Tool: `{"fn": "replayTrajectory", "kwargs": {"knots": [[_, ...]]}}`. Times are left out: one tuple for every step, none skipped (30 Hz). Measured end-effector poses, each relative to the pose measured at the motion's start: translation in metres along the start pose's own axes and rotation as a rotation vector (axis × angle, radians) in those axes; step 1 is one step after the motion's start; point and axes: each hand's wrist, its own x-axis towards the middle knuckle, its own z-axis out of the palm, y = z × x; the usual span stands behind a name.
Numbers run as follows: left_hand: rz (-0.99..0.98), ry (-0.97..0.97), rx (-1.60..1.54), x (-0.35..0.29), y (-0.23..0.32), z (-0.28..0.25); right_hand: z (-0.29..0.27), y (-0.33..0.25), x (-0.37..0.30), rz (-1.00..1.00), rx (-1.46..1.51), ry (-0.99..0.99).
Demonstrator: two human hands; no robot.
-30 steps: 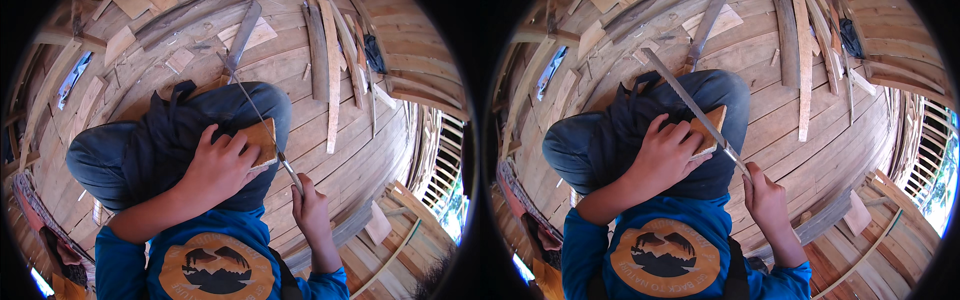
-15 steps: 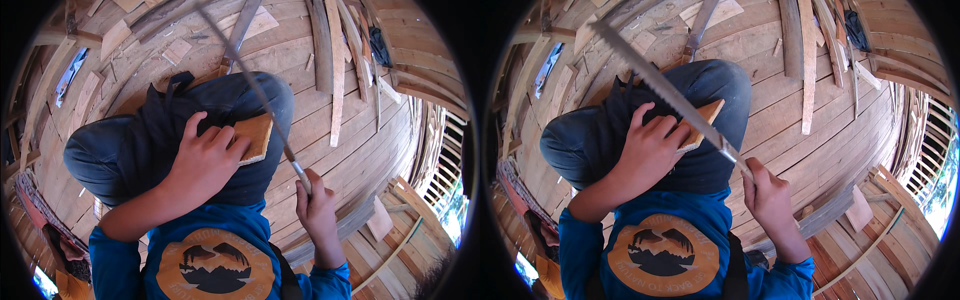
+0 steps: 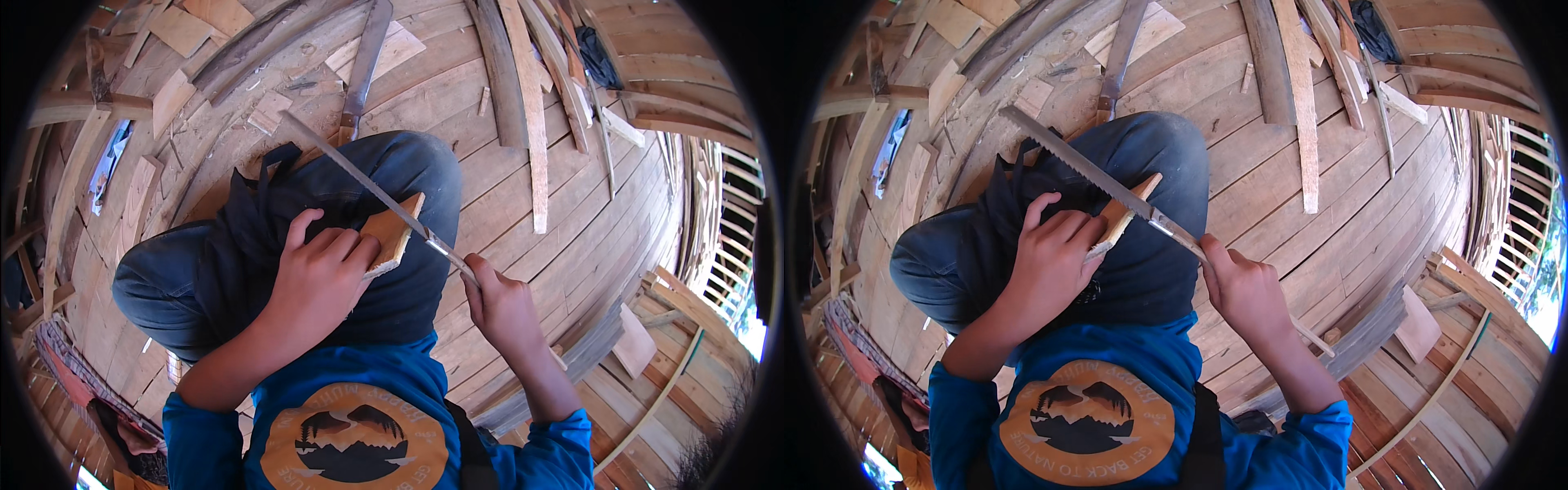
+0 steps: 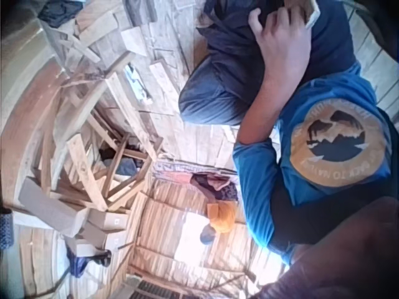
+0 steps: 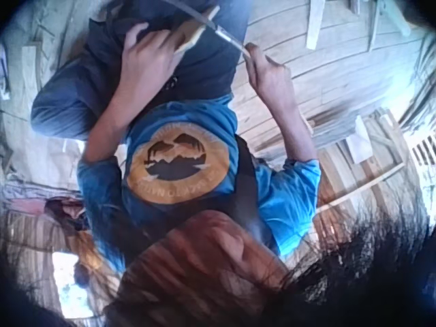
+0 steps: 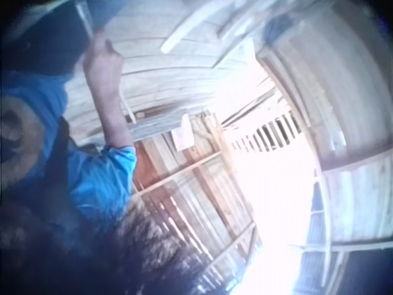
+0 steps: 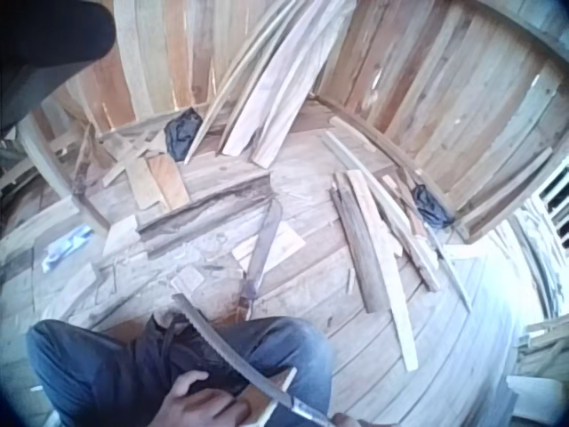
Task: The person uses a saw to shape and carve a small piece of wood while sitting on a wooden floor.
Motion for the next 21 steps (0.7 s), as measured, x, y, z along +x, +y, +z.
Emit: {"fn": "replayTrajectory", "kwargs": {"knots": [[-0.002, 0.012, 0.008, -0.002, 0.0, 0.002, -0.002, -0.007, -0.003, -0.013, 0.026, 0.007], [0.006, 0.014, 0.016, -0.002, -0.001, 0.0, -0.004, -0.012, -0.004, -0.026, 0.053, 0.015], [0.015, 0.017, 0.023, -0.002, -0.003, -0.001, -0.004, -0.015, -0.003, -0.04, 0.039, 0.009], [0.025, 0.019, 0.027, -0.003, -0.003, -0.003, -0.005, -0.018, -0.004, -0.05, 0.023, 0.002], [0.02, 0.018, 0.03, -0.005, -0.004, 0.0, -0.005, -0.02, -0.005, -0.06, 0.007, -0.005], [0.014, 0.018, 0.033, -0.007, -0.004, 0.004, 0.001, -0.012, -0.002, -0.085, -0.003, -0.009], [0.009, 0.023, 0.04, -0.007, -0.005, 0.006, 0.001, -0.008, 0.0, -0.068, -0.022, 0.001], [0.017, 0.021, 0.03, -0.006, -0.005, 0.005, 0.001, -0.005, 0.002, -0.051, -0.041, 0.01], [0.024, 0.02, 0.02, -0.005, -0.004, 0.004, -0.001, -0.004, 0.003, -0.035, -0.061, 0.019], [0.022, 0.017, 0.012, -0.006, -0.004, 0.004, 0.0, -0.003, 0.002, -0.057, -0.071, 0.022], [0.027, 0.04, 0.018, -0.006, -0.005, 0.005, 0.0, -0.007, 0.001, -0.075, -0.055, 0.024], [0.031, 0.063, 0.023, -0.006, -0.008, 0.007, -0.002, -0.016, 0.0, -0.092, -0.039, 0.026], [0.04, 0.078, 0.023, -0.008, -0.008, 0.009, -0.002, -0.022, -0.005, -0.099, -0.021, 0.026], [0.02, 0.061, 0.012, -0.011, -0.009, 0.008, 0.005, -0.016, -0.005, -0.082, 0.01, 0.016], [0.025, 0.059, 0.007, -0.014, -0.008, 0.01, 0.008, -0.013, -0.006, -0.068, -0.003, 0.016], [0.029, 0.067, 0.005, -0.016, -0.007, 0.012, 0.008, -0.01, -0.005, -0.063, -0.021, 0.021], [0.032, 0.075, 0.004, -0.016, -0.007, 0.014, 0.008, -0.009, -0.004, -0.057, -0.039, 0.025], [0.038, 0.112, -0.036, -0.014, -0.009, 0.015, 0.004, -0.013, -0.004, -0.074, -0.04, 0.019], [0.034, 0.102, -0.024, -0.014, -0.01, 0.015, 0.0, -0.022, -0.008, -0.088, -0.037, 0.009], [0.029, 0.092, -0.012, -0.015, -0.01, 0.013, -0.001, -0.026, -0.01, -0.101, -0.034, -0.001], [0.025, 0.082, 0.0, -0.015, -0.011, 0.01, 0.003, -0.02, -0.008, -0.088, -0.046, 0.006]]}}
